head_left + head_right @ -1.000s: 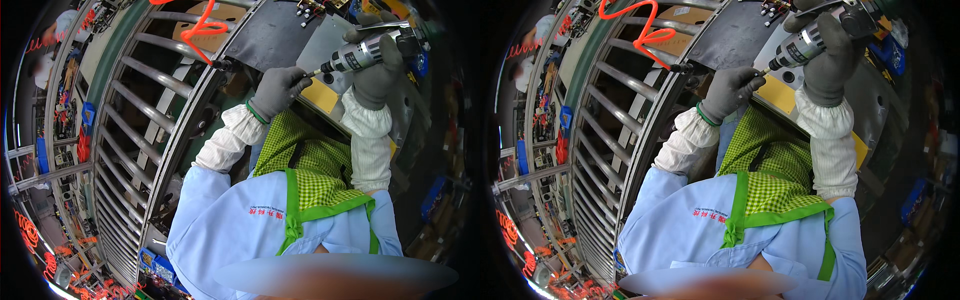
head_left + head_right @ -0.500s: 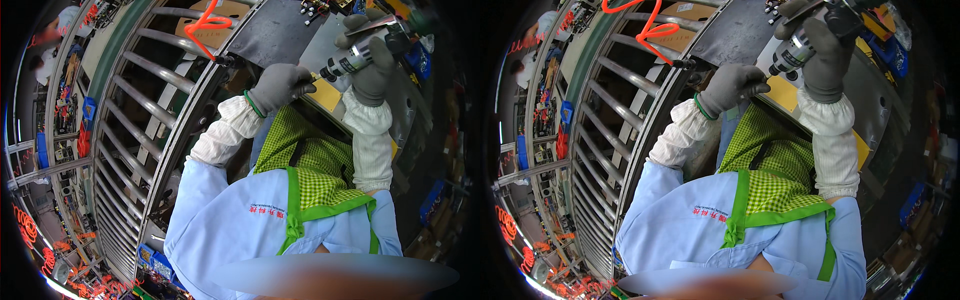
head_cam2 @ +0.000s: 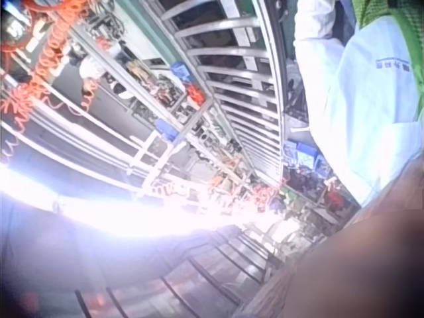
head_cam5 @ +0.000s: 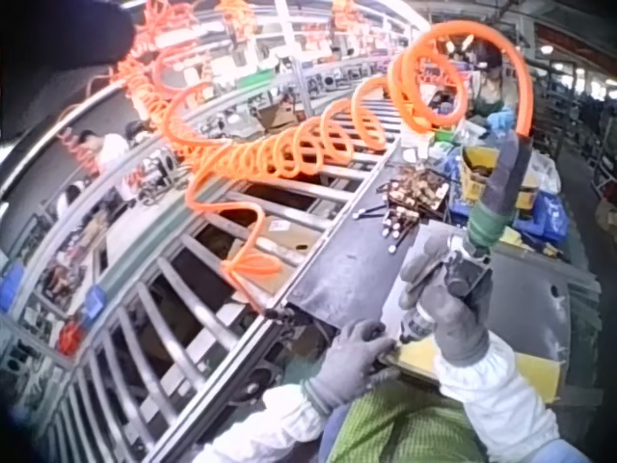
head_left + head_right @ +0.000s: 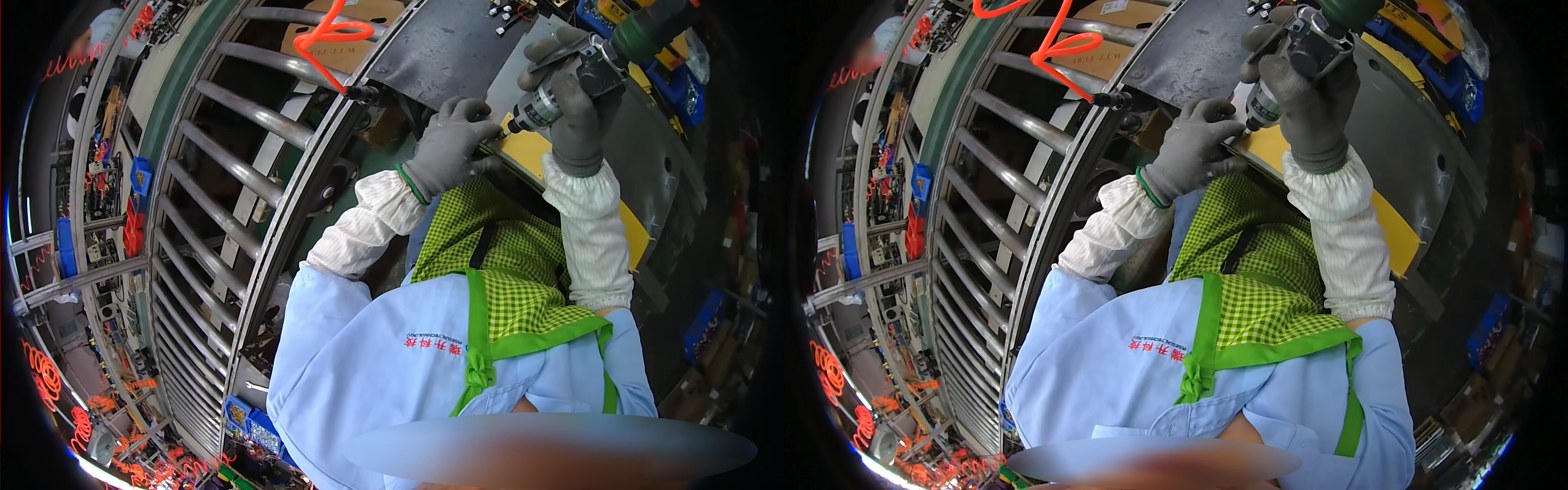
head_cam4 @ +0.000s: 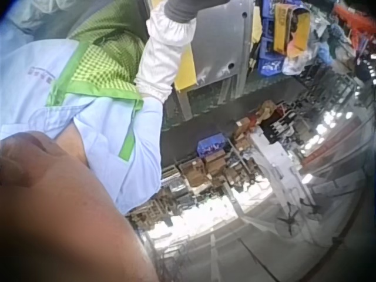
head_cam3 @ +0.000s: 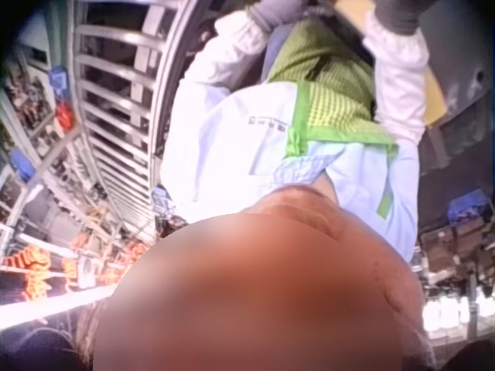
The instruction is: The recorder is assembling metal panels by applying yellow adhesive strips and using a pneumatic screwdriver to secure components.
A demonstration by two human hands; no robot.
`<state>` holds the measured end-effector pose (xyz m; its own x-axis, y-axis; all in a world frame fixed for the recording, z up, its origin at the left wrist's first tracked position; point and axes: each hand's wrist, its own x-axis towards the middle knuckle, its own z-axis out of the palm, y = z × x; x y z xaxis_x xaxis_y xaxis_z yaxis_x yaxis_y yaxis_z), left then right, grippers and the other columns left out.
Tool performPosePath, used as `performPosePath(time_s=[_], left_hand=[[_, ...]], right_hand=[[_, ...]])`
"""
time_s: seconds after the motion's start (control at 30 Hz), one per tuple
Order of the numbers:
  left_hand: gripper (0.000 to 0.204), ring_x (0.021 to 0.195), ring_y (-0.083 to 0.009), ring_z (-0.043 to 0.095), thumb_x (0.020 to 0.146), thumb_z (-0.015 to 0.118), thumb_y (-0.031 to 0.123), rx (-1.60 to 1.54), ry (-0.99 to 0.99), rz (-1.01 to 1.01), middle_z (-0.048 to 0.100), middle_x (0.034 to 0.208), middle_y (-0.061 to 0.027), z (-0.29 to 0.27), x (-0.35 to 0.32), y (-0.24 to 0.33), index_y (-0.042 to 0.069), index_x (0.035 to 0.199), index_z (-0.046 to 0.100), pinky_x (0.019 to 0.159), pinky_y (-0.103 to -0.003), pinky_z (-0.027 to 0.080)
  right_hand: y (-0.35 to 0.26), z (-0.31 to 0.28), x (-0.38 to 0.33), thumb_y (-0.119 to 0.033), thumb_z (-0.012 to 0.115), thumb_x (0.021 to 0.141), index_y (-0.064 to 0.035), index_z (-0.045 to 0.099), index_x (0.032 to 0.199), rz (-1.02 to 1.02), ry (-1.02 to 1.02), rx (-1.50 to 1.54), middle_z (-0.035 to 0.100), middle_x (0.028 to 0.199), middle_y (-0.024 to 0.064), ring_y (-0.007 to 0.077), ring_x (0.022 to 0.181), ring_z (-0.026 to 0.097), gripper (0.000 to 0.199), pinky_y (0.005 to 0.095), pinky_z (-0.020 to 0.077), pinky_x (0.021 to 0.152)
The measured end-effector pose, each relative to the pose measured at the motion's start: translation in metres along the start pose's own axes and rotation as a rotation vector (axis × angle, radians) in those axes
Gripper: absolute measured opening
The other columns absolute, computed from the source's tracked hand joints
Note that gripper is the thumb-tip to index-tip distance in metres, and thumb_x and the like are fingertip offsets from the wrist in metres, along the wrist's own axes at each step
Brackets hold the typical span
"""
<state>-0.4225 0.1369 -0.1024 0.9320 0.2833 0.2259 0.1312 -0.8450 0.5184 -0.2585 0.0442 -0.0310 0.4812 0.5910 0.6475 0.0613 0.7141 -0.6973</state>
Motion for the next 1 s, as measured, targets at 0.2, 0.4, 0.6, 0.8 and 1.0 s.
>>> performPosePath(time_s=[0.2, 0.4, 0.6, 0.8, 1.0], left_hand=[[0.052, 0.115, -0.0358, 0.052, 0.070, 0.080, 0.039, -0.134, 0.085, 0.022, 0.053, 0.127, -0.0142, 0.007, -0.002, -0.004, 0.013, 0.112, 0.065, 0.095, -0.045, 0.047], [0.053, 0.092, -0.0319, 0.063, 0.063, 0.087, 0.031, -0.350, 0.149, -0.077, 0.057, 0.115, -0.0141, 0.015, -0.004, -0.008, 0.006, 0.101, 0.061, 0.078, -0.039, 0.054], [0.055, 0.089, -0.0299, 0.063, 0.060, 0.089, 0.028, -0.338, 0.183, -0.063, 0.057, 0.108, -0.0123, 0.017, -0.003, -0.010, 0.006, 0.100, 0.059, 0.076, -0.038, 0.053], [0.056, 0.089, -0.0304, 0.063, 0.062, 0.088, 0.029, -0.359, 0.180, -0.040, 0.056, 0.109, -0.0117, 0.016, -0.004, -0.010, 0.006, 0.103, 0.057, 0.077, -0.038, 0.053], [0.053, 0.093, -0.0325, 0.063, 0.065, 0.086, 0.029, -0.251, 0.171, -0.034, 0.056, 0.110, -0.0140, 0.014, -0.002, -0.008, 0.006, 0.104, 0.057, 0.080, -0.039, 0.053]], right_hand=[[0.002, 0.008, -0.005, -0.011, 0.071, 0.085, 0.0042, 0.048, 0.126, -0.023, -0.099, -0.002, 0.066, 0.105, 0.0220, 0.0204, 0.080, 0.070, 0.050, 0.0283, 0.0576, 0.065], [0.008, 0.012, -0.008, -0.005, 0.067, 0.086, 0.0036, 0.048, 0.126, -0.098, -0.095, -0.193, 0.066, 0.105, 0.0211, 0.0194, 0.080, 0.068, 0.045, 0.0277, 0.0561, 0.067], [0.009, 0.007, -0.006, -0.006, 0.064, 0.088, 0.0022, 0.051, 0.123, -0.108, -0.030, -0.400, 0.067, 0.099, 0.0138, 0.0165, 0.073, 0.064, 0.039, 0.0302, 0.0523, 0.066], [0.008, 0.012, -0.009, -0.009, 0.066, 0.086, 0.0028, 0.051, 0.122, -0.081, -0.028, -0.376, 0.067, 0.096, 0.0137, 0.0169, 0.073, 0.064, 0.041, 0.0298, 0.0528, 0.067], [-0.006, 0.026, 0.006, -0.010, 0.071, 0.081, -0.0030, 0.058, 0.105, 0.051, 0.017, -0.340, 0.069, 0.091, 0.0044, 0.0121, 0.083, 0.067, 0.028, 0.0257, 0.0536, 0.070]])
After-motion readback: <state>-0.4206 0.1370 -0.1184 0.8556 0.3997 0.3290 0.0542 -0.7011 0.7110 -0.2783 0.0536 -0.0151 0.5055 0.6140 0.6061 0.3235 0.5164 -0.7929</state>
